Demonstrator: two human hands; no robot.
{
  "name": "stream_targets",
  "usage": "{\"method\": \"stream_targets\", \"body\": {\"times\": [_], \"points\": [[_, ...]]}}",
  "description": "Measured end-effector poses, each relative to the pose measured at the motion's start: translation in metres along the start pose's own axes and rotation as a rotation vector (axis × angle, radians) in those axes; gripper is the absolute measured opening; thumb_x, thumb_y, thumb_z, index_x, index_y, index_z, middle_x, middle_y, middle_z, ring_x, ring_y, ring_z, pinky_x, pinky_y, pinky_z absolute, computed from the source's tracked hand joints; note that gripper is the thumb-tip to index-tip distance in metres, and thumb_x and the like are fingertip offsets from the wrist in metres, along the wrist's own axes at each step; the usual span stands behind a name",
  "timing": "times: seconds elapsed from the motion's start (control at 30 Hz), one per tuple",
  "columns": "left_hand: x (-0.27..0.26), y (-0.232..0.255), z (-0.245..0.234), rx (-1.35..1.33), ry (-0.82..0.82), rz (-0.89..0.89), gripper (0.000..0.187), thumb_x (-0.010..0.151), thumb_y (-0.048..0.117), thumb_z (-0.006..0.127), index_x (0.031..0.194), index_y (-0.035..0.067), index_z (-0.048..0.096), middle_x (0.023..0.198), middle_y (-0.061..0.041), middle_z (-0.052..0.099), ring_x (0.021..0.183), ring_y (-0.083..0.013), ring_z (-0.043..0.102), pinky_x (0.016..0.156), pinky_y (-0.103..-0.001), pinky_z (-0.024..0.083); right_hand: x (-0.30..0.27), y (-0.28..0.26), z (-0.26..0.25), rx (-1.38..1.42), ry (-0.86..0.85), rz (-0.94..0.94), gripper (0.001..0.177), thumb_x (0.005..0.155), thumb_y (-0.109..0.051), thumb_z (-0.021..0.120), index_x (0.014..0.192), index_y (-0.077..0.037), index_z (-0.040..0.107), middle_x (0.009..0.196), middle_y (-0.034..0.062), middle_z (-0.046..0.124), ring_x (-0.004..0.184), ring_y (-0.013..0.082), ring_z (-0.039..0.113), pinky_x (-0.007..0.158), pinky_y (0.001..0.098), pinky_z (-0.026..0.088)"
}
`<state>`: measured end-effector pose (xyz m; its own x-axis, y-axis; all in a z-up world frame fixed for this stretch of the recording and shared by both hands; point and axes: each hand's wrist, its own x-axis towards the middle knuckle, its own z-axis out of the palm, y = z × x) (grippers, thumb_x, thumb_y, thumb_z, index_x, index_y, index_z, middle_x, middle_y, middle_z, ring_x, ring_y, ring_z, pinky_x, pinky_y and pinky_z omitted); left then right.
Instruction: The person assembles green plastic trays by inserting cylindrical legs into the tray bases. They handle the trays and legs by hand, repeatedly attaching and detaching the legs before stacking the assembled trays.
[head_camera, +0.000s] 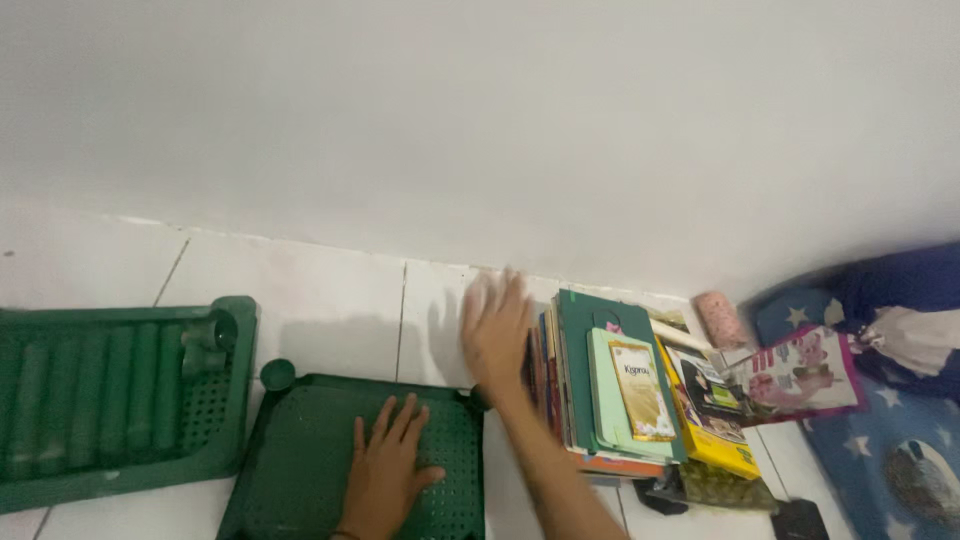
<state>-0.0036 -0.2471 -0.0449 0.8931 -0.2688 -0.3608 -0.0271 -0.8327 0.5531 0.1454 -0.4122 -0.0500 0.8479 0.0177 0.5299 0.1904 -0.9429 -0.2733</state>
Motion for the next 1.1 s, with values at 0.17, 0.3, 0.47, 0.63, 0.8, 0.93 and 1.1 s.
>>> {"method": "stream_targets", "body": {"times": [0.17, 0.3, 0.47, 0.63, 0.8, 0.93, 1.1], "points": [[0.009, 0.003, -0.007, 0.057, -0.037, -0.021, 0.088, 0.088, 0.048, 0.072, 0.158, 0.020, 0.027, 0.171, 0.002, 0.012, 0.158, -0.0259, 0.006, 0.126, -0.062, 0.007, -0.034, 0.000, 0.016, 0.048, -0.421, 0.207, 0.057, 0.104, -0.047, 0.036, 0.141, -0.005, 0.048, 0.155, 0.0226, 0.035, 0.152, 0.0383, 0.015, 0.120, 0.0615, 0.006], [0.004, -0.003, -0.001, -0.038, -0.067, 0.025, 0.089, 0.088, 0.051, 0.073, 0.157, 0.017, 0.027, 0.168, -0.003, 0.013, 0.156, -0.0290, 0.006, 0.123, -0.064, 0.006, -0.022, 0.013, 0.005, 0.378, -0.219, 0.270, 0.058, 0.105, -0.048, 0.031, 0.142, -0.007, 0.050, 0.147, 0.0219, 0.049, 0.143, 0.0374, 0.037, 0.123, 0.0555, 0.021], [-0.002, -0.044, -0.039, -0.175, 0.461, 0.253, 0.039, 0.089, 0.025, 0.068, 0.125, 0.010, 0.068, 0.130, -0.011, 0.066, 0.125, -0.0303, 0.059, 0.108, -0.043, 0.047, -0.026, -0.018, -0.032, 0.514, -0.096, 0.167, 0.053, 0.106, -0.040, 0.034, 0.141, -0.004, 0.051, 0.146, 0.0233, 0.050, 0.142, 0.0403, 0.038, 0.119, 0.0525, 0.026], [-0.022, -0.126, -0.124, 0.129, 0.692, -0.100, 0.037, 0.090, 0.008, 0.063, 0.127, 0.011, 0.064, 0.124, -0.013, 0.064, 0.114, -0.0290, 0.062, 0.096, -0.041, 0.055, -0.029, -0.083, -0.049, 0.584, -0.241, 0.096, 0.047, 0.105, -0.030, 0.037, 0.142, -0.005, 0.050, 0.145, 0.0194, 0.050, 0.139, 0.0341, 0.045, 0.119, 0.0485, 0.031], [-0.011, -0.179, -0.142, 0.547, 0.500, -0.056, 0.046, 0.086, 0.008, 0.068, 0.131, 0.015, 0.058, 0.131, -0.008, 0.057, 0.126, -0.0275, 0.054, 0.105, -0.042, 0.046, -0.042, -0.143, -0.052, 0.667, -0.259, -0.001, 0.047, 0.107, -0.033, 0.038, 0.142, -0.004, 0.049, 0.144, 0.0190, 0.052, 0.139, 0.0344, 0.047, 0.120, 0.0477, 0.034], [-0.004, -0.185, -0.140, 0.732, 0.342, -0.088, 0.054, 0.087, 0.011, 0.069, 0.138, 0.017, 0.051, 0.135, -0.007, 0.052, 0.128, -0.0256, 0.052, 0.104, -0.040, 0.045, -0.049, -0.163, -0.052, 0.686, -0.256, -0.045, 0.044, 0.106, -0.029, 0.045, 0.143, -0.004, 0.050, 0.146, 0.0240, 0.048, 0.143, 0.0419, 0.035, 0.117, 0.0520, 0.027], [-0.002, -0.190, -0.134, 0.728, 0.408, -0.046, 0.047, 0.089, 0.016, 0.069, 0.134, 0.016, 0.054, 0.131, -0.008, 0.055, 0.123, -0.0260, 0.055, 0.098, -0.039, 0.048, -0.056, -0.166, -0.048, 0.659, -0.245, -0.052, 0.041, 0.106, -0.026, 0.047, 0.141, -0.006, 0.051, 0.141, 0.0226, 0.053, 0.139, 0.0397, 0.043, 0.116, 0.0487, 0.032]]}}
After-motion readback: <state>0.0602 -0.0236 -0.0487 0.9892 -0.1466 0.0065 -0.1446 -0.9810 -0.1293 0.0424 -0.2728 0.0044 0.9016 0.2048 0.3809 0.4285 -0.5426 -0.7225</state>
